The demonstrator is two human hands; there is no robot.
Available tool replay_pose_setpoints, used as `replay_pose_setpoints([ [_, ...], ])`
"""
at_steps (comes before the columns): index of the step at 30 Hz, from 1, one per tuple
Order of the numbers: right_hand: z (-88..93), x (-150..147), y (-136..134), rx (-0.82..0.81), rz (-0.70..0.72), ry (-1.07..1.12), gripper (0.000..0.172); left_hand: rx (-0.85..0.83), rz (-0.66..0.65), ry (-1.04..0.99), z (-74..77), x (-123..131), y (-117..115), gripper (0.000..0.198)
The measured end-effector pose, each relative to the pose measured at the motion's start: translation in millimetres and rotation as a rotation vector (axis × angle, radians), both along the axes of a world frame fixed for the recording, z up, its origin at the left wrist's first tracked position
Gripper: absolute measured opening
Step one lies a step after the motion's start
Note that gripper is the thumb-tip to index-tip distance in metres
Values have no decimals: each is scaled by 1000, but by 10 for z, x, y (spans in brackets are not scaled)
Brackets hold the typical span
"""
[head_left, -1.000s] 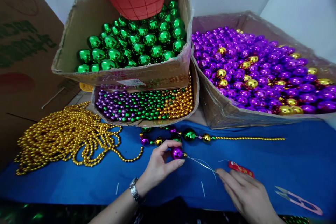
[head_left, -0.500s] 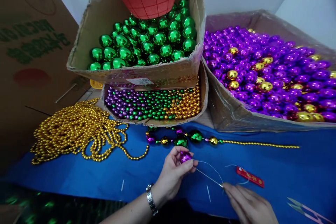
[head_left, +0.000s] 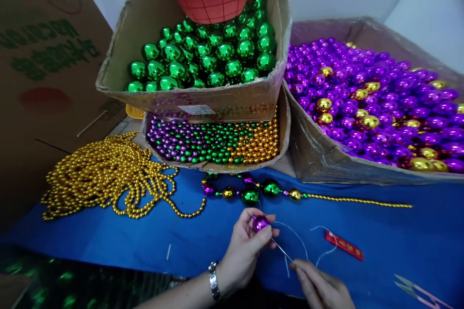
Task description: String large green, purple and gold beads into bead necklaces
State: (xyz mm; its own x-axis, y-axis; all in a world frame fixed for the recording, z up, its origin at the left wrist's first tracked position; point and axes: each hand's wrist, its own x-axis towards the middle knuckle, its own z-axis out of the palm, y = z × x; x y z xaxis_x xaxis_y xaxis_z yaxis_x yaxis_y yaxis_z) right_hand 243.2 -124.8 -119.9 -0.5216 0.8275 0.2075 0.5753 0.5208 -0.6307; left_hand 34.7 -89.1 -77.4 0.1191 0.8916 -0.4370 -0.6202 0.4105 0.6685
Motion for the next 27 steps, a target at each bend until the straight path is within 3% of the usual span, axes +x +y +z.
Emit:
replay_pose_setpoints([
  [4, -13, -14, 25, 70, -43, 33, 21, 26, -41, -49, 79, -46, 55, 33],
  [8, 54, -79, 45, 7, -136, 86, 24, 25, -35, -94, 127, -92, 112, 27],
  [15, 105, -65, 84, 66, -68, 42, 22, -36, -55, -118, 152, -91, 156, 24],
  [22, 23, -74, 81, 160, -101, -22, 25, 144, -59, -34, 152, -95, 156, 28],
  [27, 63, -74, 91, 176, -87, -50, 26, 100, -65, -49, 162, -98, 171, 22],
])
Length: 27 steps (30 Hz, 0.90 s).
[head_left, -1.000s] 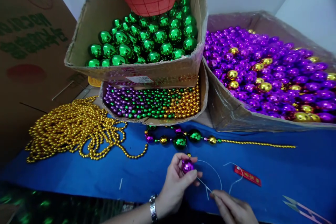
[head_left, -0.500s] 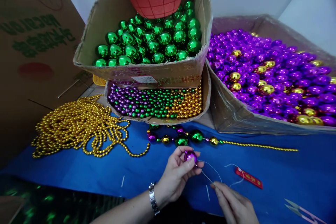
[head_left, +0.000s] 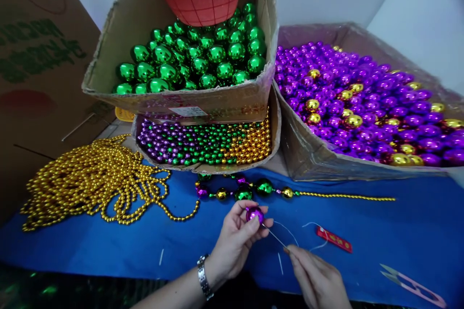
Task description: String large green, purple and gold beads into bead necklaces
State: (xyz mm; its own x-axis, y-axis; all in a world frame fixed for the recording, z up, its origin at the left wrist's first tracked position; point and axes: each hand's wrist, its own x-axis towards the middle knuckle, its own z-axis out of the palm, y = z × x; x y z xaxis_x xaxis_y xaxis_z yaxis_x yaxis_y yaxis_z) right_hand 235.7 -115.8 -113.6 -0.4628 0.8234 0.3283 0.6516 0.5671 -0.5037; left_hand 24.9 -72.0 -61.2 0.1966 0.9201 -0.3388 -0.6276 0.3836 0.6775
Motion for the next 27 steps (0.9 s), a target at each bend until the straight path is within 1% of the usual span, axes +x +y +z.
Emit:
replay_pose_setpoints([
  [4, 15, 2, 3, -9, 3, -7, 25, 1, 23, 38, -8, 14, -5, 22],
  [8, -35, 42, 10, 83, 7, -86, 27, 62, 33, 113, -23, 2, 14, 29],
  [11, 13, 32, 20, 93, 6, -97, 29, -1, 0, 100, -29, -18, 46, 24],
  [12, 65, 11, 24, 59, 12, -68, 28, -21, -11, 100, -29, -23, 56, 22],
  [13, 135, -17, 29, -13, 17, -25, 26, -26, -16, 113, -27, -25, 63, 22],
  [15, 307, -84, 45, -243, 6, 70, 24, 20, 3, 180, -15, -26, 74, 23],
  [17, 469, -137, 64, -492, -38, 139, 26, 100, 29, 250, 7, -24, 86, 25],
  [18, 524, -150, 73, -569, -55, 157, 27, 126, 37, 266, 21, -24, 94, 26],
  [19, 556, -152, 81, -599, -62, 166, 26, 133, 32, 259, 35, -27, 103, 26],
  [21, 545, -127, 90, -530, -36, 181, 23, 103, -7, 193, 58, -39, 121, 24],
  [24, 424, -64, 86, -362, 6, 173, 20, 71, -50, 102, 64, -59, 137, 27],
  [27, 333, -34, 75, -318, 5, 150, 20, 87, -30, 106, 42, -60, 128, 31],
])
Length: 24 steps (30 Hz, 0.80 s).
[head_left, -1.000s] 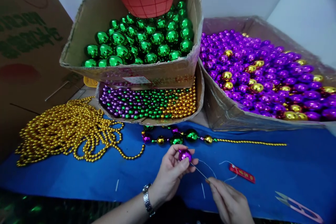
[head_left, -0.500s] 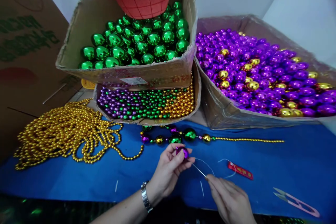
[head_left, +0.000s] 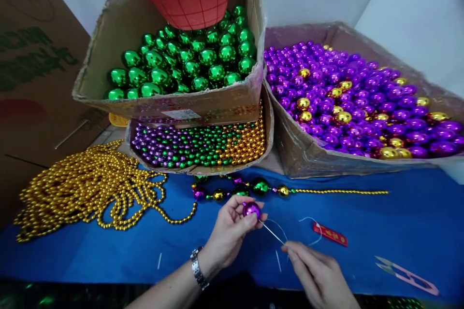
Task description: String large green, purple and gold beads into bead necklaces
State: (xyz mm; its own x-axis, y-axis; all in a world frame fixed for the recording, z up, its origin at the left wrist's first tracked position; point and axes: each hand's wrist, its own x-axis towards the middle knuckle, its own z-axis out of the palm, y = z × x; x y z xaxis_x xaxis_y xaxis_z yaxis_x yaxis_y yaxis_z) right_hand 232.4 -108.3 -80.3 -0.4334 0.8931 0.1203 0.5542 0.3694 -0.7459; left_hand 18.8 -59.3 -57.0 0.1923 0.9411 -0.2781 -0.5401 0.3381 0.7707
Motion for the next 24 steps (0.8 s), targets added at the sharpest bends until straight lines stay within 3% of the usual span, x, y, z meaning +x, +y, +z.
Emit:
replay_pose_setpoints([
  [11, 9, -13, 1, 101, 16, -23, 16, 15, 32, 69, 30, 12, -21, 30],
  [16, -63, -104, 26, 310, 13, -111, 24, 20, -111, 47, -50, 67, -104, 34],
  [18, -60, -153, 60, 309, 0, -83, 23, 45, -164, 35, -60, 83, -117, 36],
  [21, -24, -180, 111, 222, -68, 5, 23, 144, -289, 68, 21, 23, -50, 47],
  [24, -12, -126, 119, 167, -141, 44, 21, 275, -328, 221, 238, -149, 144, 52],
])
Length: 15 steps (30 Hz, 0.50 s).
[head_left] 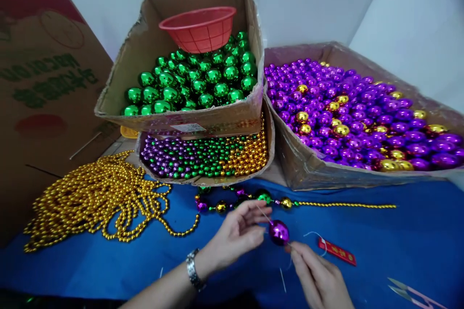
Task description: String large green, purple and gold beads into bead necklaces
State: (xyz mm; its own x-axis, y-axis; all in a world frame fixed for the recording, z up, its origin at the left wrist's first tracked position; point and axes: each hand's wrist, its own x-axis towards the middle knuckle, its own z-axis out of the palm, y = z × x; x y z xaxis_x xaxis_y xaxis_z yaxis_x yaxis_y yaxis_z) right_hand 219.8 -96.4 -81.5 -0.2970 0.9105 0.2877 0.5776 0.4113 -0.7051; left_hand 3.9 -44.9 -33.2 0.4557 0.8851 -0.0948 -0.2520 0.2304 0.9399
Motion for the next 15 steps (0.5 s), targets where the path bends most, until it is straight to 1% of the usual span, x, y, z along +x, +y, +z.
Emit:
replay_pose_setpoints([
  [2, -21, 51, -20, -44, -52, 22, 22, 116, 83, 171, 181, -149, 201, 43],
  [3, -36, 71, -34, -66, -80, 36, 23, 186, 144, 292, 264, -225, 321, 35],
  [5, -64, 94, -60, -102, -123, 63, 25, 380, 246, 589, 388, -369, 589, 26],
  [6, -75, 97, -70, -109, -134, 76, 26, 496, 261, 757, 421, -433, 729, 25],
  [8, -89, 89, -83, -115, -148, 103, 26, 673, 148, 1079, 431, -530, 992, 23],
  [9, -95, 82, -87, -114, -153, 115, 26, 710, 95, 1159, 413, -561, 1104, 21],
  [10, -100, 75, -89, -111, -156, 125, 26, 734, 36, 1218, 388, -579, 1199, 19],
  [12, -111, 68, -91, -107, -153, 134, 25, 755, -50, 1262, 330, -576, 1327, 15],
  [15, -125, 88, -84, -87, -146, 124, 24, 790, -160, 1331, 275, -512, 1399, 11],
])
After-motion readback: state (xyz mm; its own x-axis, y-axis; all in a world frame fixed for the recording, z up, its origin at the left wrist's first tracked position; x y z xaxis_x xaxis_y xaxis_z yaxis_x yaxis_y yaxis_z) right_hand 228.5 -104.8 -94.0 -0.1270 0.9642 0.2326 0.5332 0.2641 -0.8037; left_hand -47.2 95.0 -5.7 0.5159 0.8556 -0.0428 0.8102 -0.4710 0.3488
